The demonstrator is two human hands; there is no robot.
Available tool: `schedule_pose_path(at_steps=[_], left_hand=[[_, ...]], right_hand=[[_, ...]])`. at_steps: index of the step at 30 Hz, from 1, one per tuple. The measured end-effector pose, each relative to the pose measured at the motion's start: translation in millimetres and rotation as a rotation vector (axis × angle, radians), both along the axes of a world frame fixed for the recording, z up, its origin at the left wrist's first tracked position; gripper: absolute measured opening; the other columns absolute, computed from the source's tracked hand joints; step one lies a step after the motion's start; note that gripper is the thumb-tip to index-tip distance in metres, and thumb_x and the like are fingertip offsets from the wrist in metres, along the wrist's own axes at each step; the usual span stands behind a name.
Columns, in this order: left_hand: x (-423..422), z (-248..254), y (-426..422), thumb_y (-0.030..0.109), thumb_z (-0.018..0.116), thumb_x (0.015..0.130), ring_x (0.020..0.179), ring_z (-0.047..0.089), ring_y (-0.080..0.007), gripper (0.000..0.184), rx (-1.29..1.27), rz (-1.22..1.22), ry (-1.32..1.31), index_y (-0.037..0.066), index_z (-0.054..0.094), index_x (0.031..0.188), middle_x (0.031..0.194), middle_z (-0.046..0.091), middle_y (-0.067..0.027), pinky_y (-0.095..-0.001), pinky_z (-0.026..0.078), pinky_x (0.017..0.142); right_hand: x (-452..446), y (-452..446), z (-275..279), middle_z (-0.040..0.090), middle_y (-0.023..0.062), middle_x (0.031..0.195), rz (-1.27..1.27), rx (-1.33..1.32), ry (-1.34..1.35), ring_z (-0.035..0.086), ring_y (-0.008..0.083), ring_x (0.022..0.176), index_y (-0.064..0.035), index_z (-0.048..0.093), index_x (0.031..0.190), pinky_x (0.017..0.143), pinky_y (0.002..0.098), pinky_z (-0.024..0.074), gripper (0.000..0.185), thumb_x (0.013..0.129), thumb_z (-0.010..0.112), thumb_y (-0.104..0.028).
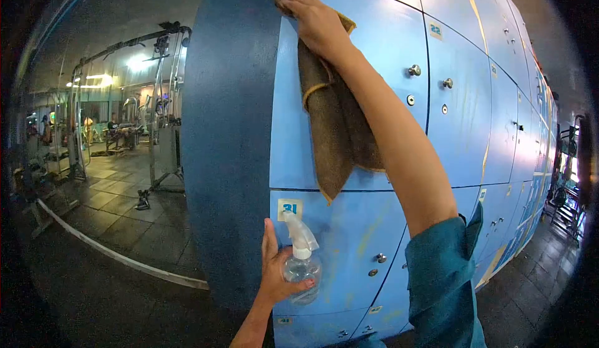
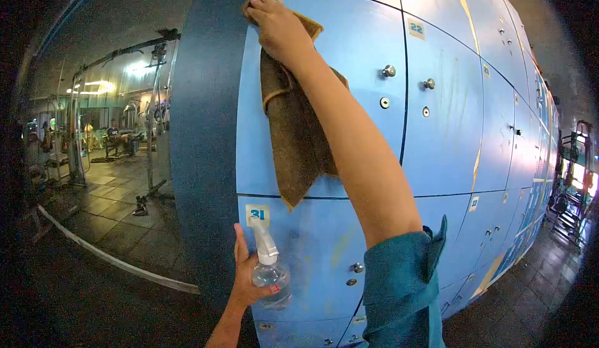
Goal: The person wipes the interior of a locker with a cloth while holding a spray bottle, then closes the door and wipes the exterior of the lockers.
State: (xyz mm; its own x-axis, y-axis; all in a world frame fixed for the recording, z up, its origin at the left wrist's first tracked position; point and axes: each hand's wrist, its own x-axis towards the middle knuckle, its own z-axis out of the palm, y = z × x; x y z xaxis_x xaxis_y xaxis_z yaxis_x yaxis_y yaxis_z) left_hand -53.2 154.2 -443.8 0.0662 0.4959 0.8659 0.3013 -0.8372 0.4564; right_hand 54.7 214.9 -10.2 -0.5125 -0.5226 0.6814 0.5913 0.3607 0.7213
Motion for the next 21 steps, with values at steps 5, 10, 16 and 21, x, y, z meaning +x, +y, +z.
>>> schedule_pose_path(at_steps=[5, 10, 16, 21], left_hand=[[0.5, 0.1, -1.2, 0.061, 0.072, 0.059, 0.140, 0.001, -0.0400, 0.077, 0.009, 0.009, 0.009, 0.001, 0.067, 0.106, 0.154, -0.005, -0.0196, -0.0524, 0.013, 0.110], [-0.2, 0.8, 0.2, 0.063, 0.071, 0.059, 0.140, 0.000, -0.0404, 0.079, 0.030, 0.023, 0.029, 0.000, 0.066, 0.107, 0.154, -0.006, -0.0196, -0.0531, 0.012, 0.110], [1.3, 2.9, -3.6, 0.065, 0.070, 0.057, 0.140, 0.001, -0.0404, 0.082, 0.002, 0.041, 0.032, 0.001, 0.066, 0.108, 0.153, -0.007, -0.0214, -0.0533, 0.013, 0.110], [2.6, 7.1, -7.9, 0.065, 0.070, 0.055, 0.140, 0.003, -0.0406, 0.084, -0.029, 0.061, 0.039, 0.001, 0.065, 0.109, 0.153, -0.008, -0.0215, -0.0529, 0.013, 0.110]], right_hand=[[5.2, 1.1, -38.1, 0.052, 0.0118, 0.130, 0.041, -0.055, -0.064, 0.042, 0.0284, 0.127, -0.0028, 0.056, 0.120, 0.107, 0.0392, 0.0340, 0.039, 0.083, 0.045, 0.003], [16.0, -9.8, -89.9, 0.049, 0.0146, 0.132, 0.029, -0.128, -0.174, 0.041, 0.0297, 0.127, 0.0025, 0.055, 0.118, 0.109, 0.0403, 0.0302, 0.047, 0.072, 0.050, 0.006], [31.3, -19.2, -148.7, 0.046, 0.0140, 0.135, -0.038, -0.233, -0.271, 0.037, 0.0295, 0.130, 0.0011, 0.053, 0.122, 0.111, 0.0405, 0.0278, 0.052, 0.071, 0.052, 0.004], [44.2, -30.8, -197.7, 0.045, 0.0133, 0.137, -0.025, -0.355, -0.319, 0.036, 0.0284, 0.132, 0.0015, 0.052, 0.124, 0.111, 0.0423, 0.0291, 0.051, 0.073, 0.051, 0.006]])
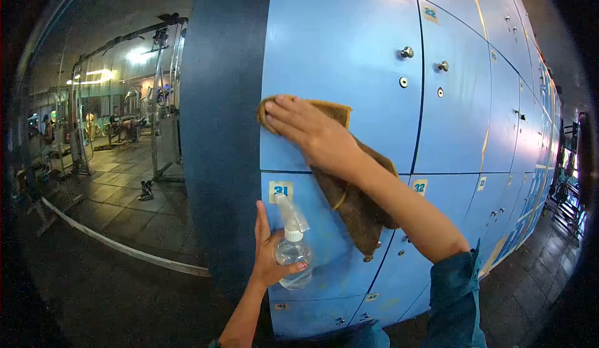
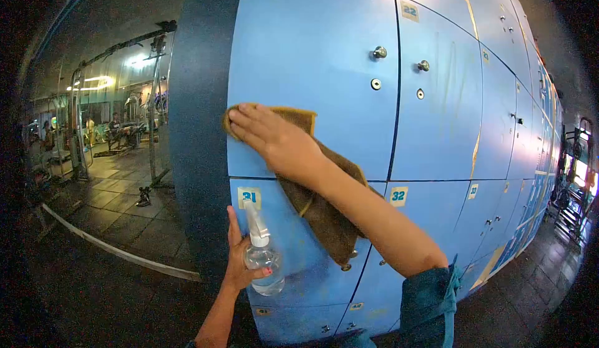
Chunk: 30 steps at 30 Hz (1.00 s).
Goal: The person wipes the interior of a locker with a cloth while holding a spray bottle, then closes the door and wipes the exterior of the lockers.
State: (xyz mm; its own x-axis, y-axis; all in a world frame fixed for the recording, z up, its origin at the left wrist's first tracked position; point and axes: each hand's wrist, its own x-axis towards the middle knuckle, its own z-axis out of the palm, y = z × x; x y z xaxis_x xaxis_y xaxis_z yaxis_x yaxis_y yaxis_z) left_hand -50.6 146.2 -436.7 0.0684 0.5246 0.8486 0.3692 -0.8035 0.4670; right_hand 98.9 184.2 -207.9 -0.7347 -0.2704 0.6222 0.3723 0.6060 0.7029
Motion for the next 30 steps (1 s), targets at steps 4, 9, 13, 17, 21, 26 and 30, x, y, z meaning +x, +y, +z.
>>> schedule_pose_path(at_steps=[4, 9, 13, 17, 21, 26, 30], left_hand=[[-0.2, -3.1, 6.1, 0.065, 0.069, 0.056, 0.140, 0.002, -0.0400, 0.083, 0.031, -0.019, 0.000, 0.002, 0.066, 0.110, 0.153, -0.009, -0.0211, -0.0527, 0.012, 0.110], [2.2, -0.9, -0.3, 0.067, 0.068, 0.057, 0.140, 0.000, -0.0391, 0.083, -0.026, -0.056, -0.032, 0.003, 0.066, 0.110, 0.153, -0.010, -0.0205, -0.0528, 0.012, 0.110], [1.9, -2.1, 2.3, 0.069, 0.067, 0.057, 0.140, -0.001, -0.0387, 0.085, -0.021, -0.040, -0.020, 0.003, 0.065, 0.111, 0.153, -0.011, -0.0198, -0.0535, 0.012, 0.110], [1.1, -7.1, 6.4, 0.069, 0.066, 0.058, 0.141, -0.002, -0.0381, 0.086, -0.027, -0.027, -0.021, 0.003, 0.064, 0.112, 0.153, -0.012, -0.0177, -0.0536, 0.012, 0.110], [3.8, -5.1, 4.6, 0.070, 0.065, 0.059, 0.141, -0.002, -0.0372, 0.087, -0.042, -0.054, -0.048, 0.002, 0.064, 0.113, 0.154, -0.012, -0.0153, -0.0537, 0.012, 0.110], [6.6, -1.2, -1.0, 0.071, 0.065, 0.059, 0.141, -0.003, -0.0366, 0.086, -0.034, -0.037, -0.047, 0.002, 0.065, 0.110, 0.154, -0.011, -0.0139, -0.0544, 0.012, 0.110], [6.7, -5.5, 1.3, 0.072, 0.065, 0.059, 0.141, -0.004, -0.0372, 0.085, -0.038, -0.028, -0.071, 0.002, 0.065, 0.109, 0.154, -0.010, -0.0149, -0.0546, 0.012, 0.109]], right_hand=[[15.0, -3.7, -32.8, 0.044, 0.0118, 0.138, -0.103, 0.015, -0.069, 0.036, 0.0266, 0.133, 0.0019, 0.052, 0.125, 0.111, 0.0428, 0.0291, 0.047, 0.078, 0.053, -0.002], [36.1, -2.8, -49.3, 0.043, 0.0143, 0.138, -0.108, 0.036, -0.075, 0.038, 0.0286, 0.131, 0.0025, 0.048, 0.127, 0.109, 0.0430, 0.0308, 0.047, 0.082, 0.048, -0.008], [50.9, 5.8, -25.6, 0.044, 0.0137, 0.137, -0.117, 0.100, 0.059, 0.039, 0.0291, 0.130, 0.0009, 0.049, 0.126, 0.108, 0.0443, 0.0321, 0.045, 0.081, 0.049, -0.005], [81.9, 9.4, 12.2, 0.046, 0.0130, 0.136, -0.162, 0.159, 0.260, 0.041, 0.0301, 0.129, -0.0007, 0.051, 0.124, 0.107, 0.0458, 0.0326, 0.050, 0.075, 0.051, 0.007], [125.5, 18.4, 38.1, 0.048, 0.0133, 0.134, -0.155, 0.185, 0.484, 0.042, 0.0309, 0.128, -0.0020, 0.052, 0.124, 0.107, 0.0462, 0.0321, 0.056, 0.070, 0.049, 0.013], [158.1, 18.3, 32.9, 0.048, 0.0130, 0.134, -0.214, 0.162, 0.681, 0.041, 0.0321, 0.128, -0.0017, 0.053, 0.123, 0.107, 0.0447, 0.0323, 0.053, 0.073, 0.047, 0.014], [159.5, 24.3, 11.4, 0.045, 0.0141, 0.137, -0.201, 0.134, 0.846, 0.039, 0.0322, 0.129, -0.0010, 0.049, 0.127, 0.108, 0.0434, 0.0311, 0.056, 0.074, 0.046, 0.015]])
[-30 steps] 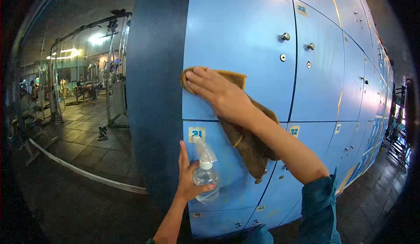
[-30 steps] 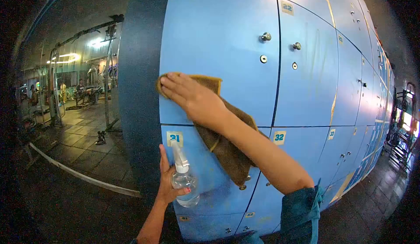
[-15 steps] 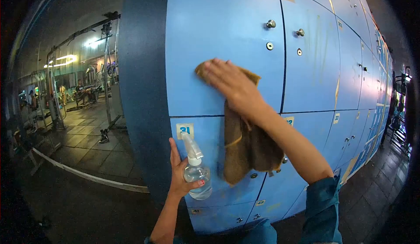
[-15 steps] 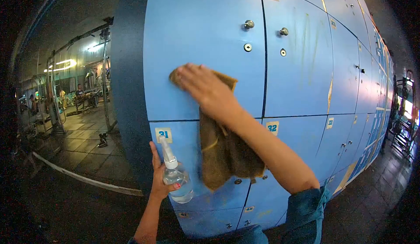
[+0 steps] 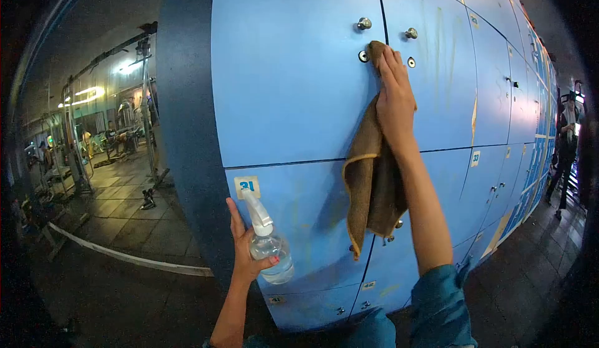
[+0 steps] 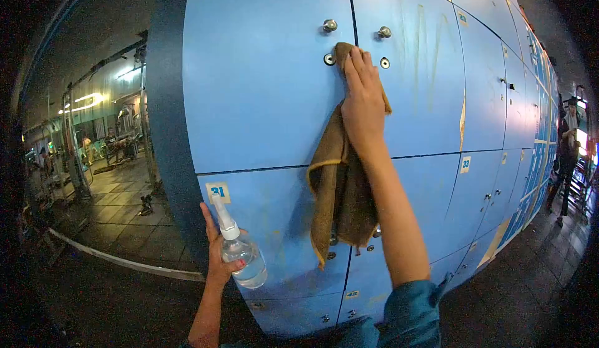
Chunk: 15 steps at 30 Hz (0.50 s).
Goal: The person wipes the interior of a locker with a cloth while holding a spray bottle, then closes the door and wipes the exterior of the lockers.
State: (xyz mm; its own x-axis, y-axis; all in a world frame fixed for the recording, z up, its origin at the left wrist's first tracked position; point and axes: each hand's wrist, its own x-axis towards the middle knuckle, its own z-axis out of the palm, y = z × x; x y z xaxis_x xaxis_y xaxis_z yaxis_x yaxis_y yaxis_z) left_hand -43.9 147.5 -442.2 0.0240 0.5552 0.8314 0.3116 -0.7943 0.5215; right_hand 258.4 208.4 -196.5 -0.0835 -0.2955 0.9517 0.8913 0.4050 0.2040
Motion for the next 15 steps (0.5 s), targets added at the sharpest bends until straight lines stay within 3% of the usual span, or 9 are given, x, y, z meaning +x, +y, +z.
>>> schedule_pose_path(at_steps=[5, 11, 15], left_hand=[[3.0, 4.0, -3.6, 0.073, 0.065, 0.059, 0.141, -0.003, -0.0382, 0.086, -0.011, -0.011, -0.015, 0.002, 0.065, 0.109, 0.154, -0.010, -0.0160, -0.0560, 0.012, 0.109], [-1.0, 0.6, 2.4, 0.072, 0.066, 0.059, 0.141, -0.003, -0.0378, 0.088, 0.045, 0.023, 0.022, 0.002, 0.064, 0.112, 0.154, -0.011, -0.0162, -0.0555, 0.012, 0.109], [-0.9, 1.1, 3.2, 0.072, 0.066, 0.058, 0.141, -0.003, -0.0365, 0.090, 0.038, -0.015, 0.002, 0.002, 0.063, 0.114, 0.154, -0.011, -0.0158, -0.0545, 0.012, 0.109]], right_hand=[[-37.5, -8.1, -29.8, 0.040, 0.0168, 0.139, 0.067, -0.051, 0.073, 0.033, 0.0330, 0.133, 0.0010, 0.045, 0.130, 0.110, 0.0430, 0.0285, 0.061, 0.071, 0.046, 0.015], [-99.6, -9.9, -43.3, 0.040, 0.0175, 0.139, 0.114, -0.074, -0.178, 0.033, 0.0362, 0.132, 0.0038, 0.045, 0.129, 0.111, 0.0452, 0.0261, 0.058, 0.072, 0.045, 0.012], [-141.0, -14.0, -45.2, 0.042, 0.0192, 0.137, 0.108, -0.053, -0.383, 0.036, 0.0356, 0.131, 0.0070, 0.046, 0.127, 0.110, 0.0457, 0.0282, 0.049, 0.078, 0.047, 0.000]])
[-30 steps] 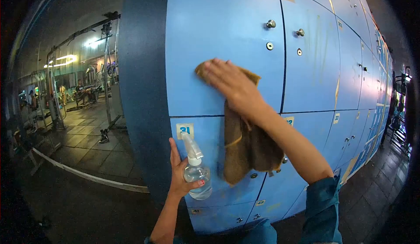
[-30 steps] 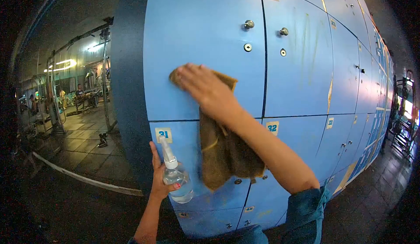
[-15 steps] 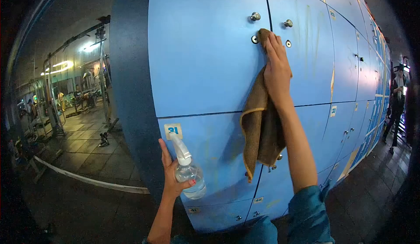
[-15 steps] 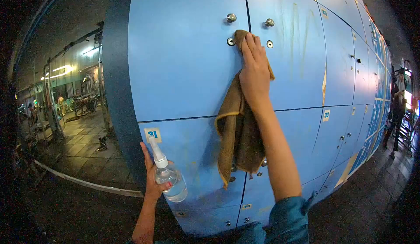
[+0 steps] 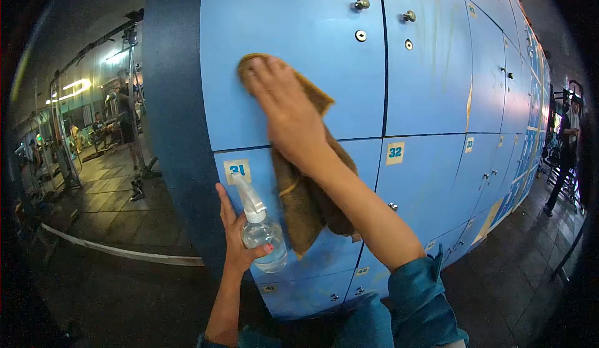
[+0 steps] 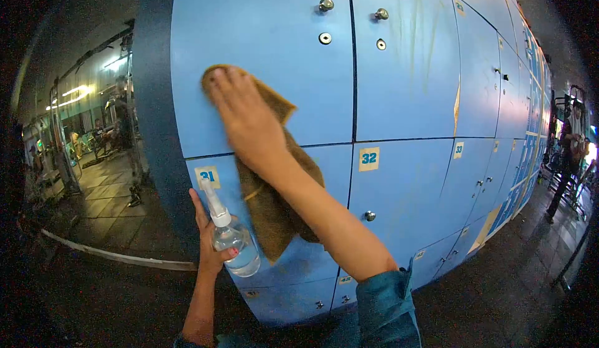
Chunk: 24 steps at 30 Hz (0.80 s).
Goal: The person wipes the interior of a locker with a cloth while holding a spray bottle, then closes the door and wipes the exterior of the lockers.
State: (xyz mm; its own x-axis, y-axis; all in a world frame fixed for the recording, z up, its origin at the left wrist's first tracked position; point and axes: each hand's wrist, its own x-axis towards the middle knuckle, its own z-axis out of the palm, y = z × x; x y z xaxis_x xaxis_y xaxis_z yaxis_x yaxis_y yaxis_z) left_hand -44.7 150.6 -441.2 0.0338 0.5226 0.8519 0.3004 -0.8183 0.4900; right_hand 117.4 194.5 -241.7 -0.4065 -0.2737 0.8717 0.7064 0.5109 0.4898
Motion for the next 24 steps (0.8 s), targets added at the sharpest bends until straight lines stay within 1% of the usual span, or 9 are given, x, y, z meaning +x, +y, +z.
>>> schedule_pose_path(at_steps=[6, 7, 10, 13, 16, 18, 20, 23, 24], left_hand=[[-1.7, 0.9, -2.7, 0.073, 0.066, 0.057, 0.141, -0.001, -0.0369, 0.091, -0.033, 0.005, 0.009, 0.002, 0.062, 0.115, 0.154, -0.010, -0.0165, -0.0531, 0.011, 0.110], [-1.7, 1.6, -3.8, 0.073, 0.066, 0.057, 0.141, -0.001, -0.0372, 0.092, -0.045, 0.014, 0.014, 0.002, 0.062, 0.115, 0.154, -0.010, -0.0167, -0.0531, 0.011, 0.110], [-1.7, 1.1, -4.2, 0.075, 0.065, 0.056, 0.141, -0.001, -0.0381, 0.093, -0.061, 0.020, 0.013, 0.003, 0.063, 0.114, 0.154, -0.010, -0.0167, -0.0532, 0.011, 0.110], [-3.5, -3.5, -3.1, 0.077, 0.063, 0.056, 0.141, -0.002, -0.0383, 0.092, -0.120, 0.012, 0.001, 0.004, 0.064, 0.113, 0.154, -0.010, -0.0167, -0.0546, 0.011, 0.110], [-1.0, 0.1, -3.4, 0.078, 0.062, 0.057, 0.141, -0.003, -0.0384, 0.092, -0.069, 0.038, 0.016, 0.004, 0.064, 0.112, 0.154, -0.010, -0.0165, -0.0563, 0.011, 0.109], [-0.2, -1.4, -1.5, 0.077, 0.062, 0.057, 0.141, -0.004, -0.0381, 0.092, -0.068, 0.015, -0.001, 0.003, 0.064, 0.112, 0.154, -0.010, -0.0162, -0.0571, 0.011, 0.109], [0.1, -0.4, -1.1, 0.077, 0.062, 0.058, 0.141, -0.005, -0.0378, 0.092, -0.056, -0.005, -0.013, 0.003, 0.064, 0.112, 0.154, -0.010, -0.0159, -0.0571, 0.011, 0.109], [0.9, 2.1, -3.1, 0.076, 0.063, 0.058, 0.141, -0.006, -0.0374, 0.091, -0.032, -0.019, -0.017, 0.001, 0.064, 0.110, 0.154, -0.010, -0.0160, -0.0563, 0.011, 0.109], [0.1, 1.4, -2.1, 0.076, 0.063, 0.058, 0.141, -0.006, -0.0374, 0.091, -0.026, -0.016, -0.010, 0.001, 0.064, 0.110, 0.154, -0.010, -0.0163, -0.0561, 0.011, 0.109]], right_hand=[[-29.6, -0.9, -10.1, 0.046, 0.0169, 0.133, 0.085, 0.062, -0.322, 0.039, 0.0322, 0.129, 0.0068, 0.053, 0.119, 0.109, 0.0432, 0.0311, 0.045, 0.079, 0.051, -0.011], [-25.9, -4.4, -12.5, 0.043, 0.0137, 0.138, 0.097, -0.019, -0.387, 0.037, 0.0288, 0.132, 0.0030, 0.052, 0.124, 0.111, 0.0421, 0.0290, 0.044, 0.081, 0.049, -0.006], [-3.1, -5.3, -13.4, 0.044, 0.0132, 0.137, 0.102, -0.046, -0.514, 0.038, 0.0287, 0.131, 0.0024, 0.051, 0.124, 0.109, 0.0422, 0.0315, 0.043, 0.082, 0.048, -0.005], [34.0, -5.2, -9.8, 0.048, 0.0142, 0.133, 0.028, -0.008, -0.526, 0.041, 0.0300, 0.128, 0.0028, 0.056, 0.119, 0.108, 0.0419, 0.0324, 0.042, 0.079, 0.052, -0.011], [75.0, -3.0, 3.5, 0.048, 0.0136, 0.134, -0.042, 0.025, -0.367, 0.044, 0.0302, 0.127, 0.0004, 0.056, 0.120, 0.107, 0.0426, 0.0338, 0.040, 0.081, 0.050, -0.008], [106.9, 9.9, 16.5, 0.048, 0.0136, 0.135, -0.076, 0.053, -0.226, 0.046, 0.0315, 0.125, -0.0015, 0.055, 0.123, 0.106, 0.0438, 0.0355, 0.041, 0.082, 0.048, 0.000], [131.2, 8.5, 31.5, 0.046, 0.0145, 0.136, -0.115, 0.047, -0.031, 0.043, 0.0332, 0.127, -0.0011, 0.052, 0.126, 0.107, 0.0454, 0.0327, 0.048, 0.079, 0.045, 0.008], [140.4, 11.1, 41.4, 0.044, 0.0181, 0.137, -0.187, 0.068, 0.268, 0.038, 0.0365, 0.130, 0.0025, 0.048, 0.127, 0.109, 0.0466, 0.0282, 0.054, 0.074, 0.044, 0.013], [136.4, 13.6, 43.2, 0.042, 0.0193, 0.137, -0.173, 0.071, 0.306, 0.036, 0.0374, 0.130, 0.0035, 0.047, 0.127, 0.109, 0.0467, 0.0269, 0.055, 0.074, 0.043, 0.013]])
